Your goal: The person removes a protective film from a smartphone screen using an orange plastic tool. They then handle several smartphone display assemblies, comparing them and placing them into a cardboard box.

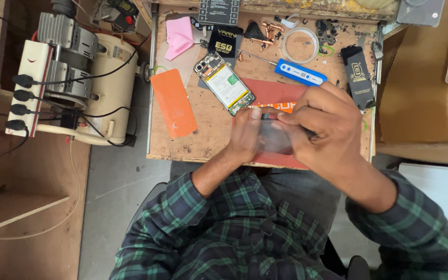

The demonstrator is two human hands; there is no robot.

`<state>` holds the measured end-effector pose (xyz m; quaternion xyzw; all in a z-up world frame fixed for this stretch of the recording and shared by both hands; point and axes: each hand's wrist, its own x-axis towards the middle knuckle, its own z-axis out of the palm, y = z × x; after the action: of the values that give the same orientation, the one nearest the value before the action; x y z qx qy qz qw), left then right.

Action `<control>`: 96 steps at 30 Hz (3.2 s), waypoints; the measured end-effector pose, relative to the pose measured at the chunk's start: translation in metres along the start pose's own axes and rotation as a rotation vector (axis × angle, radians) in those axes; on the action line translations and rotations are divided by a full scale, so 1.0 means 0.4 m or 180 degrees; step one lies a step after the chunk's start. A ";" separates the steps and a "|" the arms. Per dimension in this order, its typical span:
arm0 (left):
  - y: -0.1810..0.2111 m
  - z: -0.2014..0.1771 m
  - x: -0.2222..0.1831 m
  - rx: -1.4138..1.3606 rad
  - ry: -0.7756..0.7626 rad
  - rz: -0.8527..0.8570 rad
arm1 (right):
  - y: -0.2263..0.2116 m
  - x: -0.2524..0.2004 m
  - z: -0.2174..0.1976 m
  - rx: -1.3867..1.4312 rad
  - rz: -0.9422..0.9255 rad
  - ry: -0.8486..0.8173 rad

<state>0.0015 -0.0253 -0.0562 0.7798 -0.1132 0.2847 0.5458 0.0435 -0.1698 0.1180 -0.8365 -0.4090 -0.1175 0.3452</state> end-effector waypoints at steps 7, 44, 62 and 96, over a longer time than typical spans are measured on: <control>-0.031 0.009 -0.005 -0.1017 -0.0387 -0.0669 | 0.006 -0.001 0.035 0.0150 0.0055 0.0215; -0.077 -0.054 -0.100 -0.1281 -0.0043 -0.1436 | -0.026 -0.013 -0.014 0.0036 -0.0199 -0.0116; -0.028 -0.030 -0.066 -0.2235 0.0418 -0.1956 | 0.064 -0.233 0.049 0.1041 0.1591 0.1165; -0.165 -0.447 -0.090 -0.0393 0.0788 -0.1935 | 0.033 -0.108 0.277 0.0478 0.1062 -0.0332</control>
<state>-0.0530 0.1587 -0.0853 0.7028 0.1747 0.1941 0.6617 0.0165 -0.1269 0.0096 -0.8696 -0.2895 0.0158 0.3997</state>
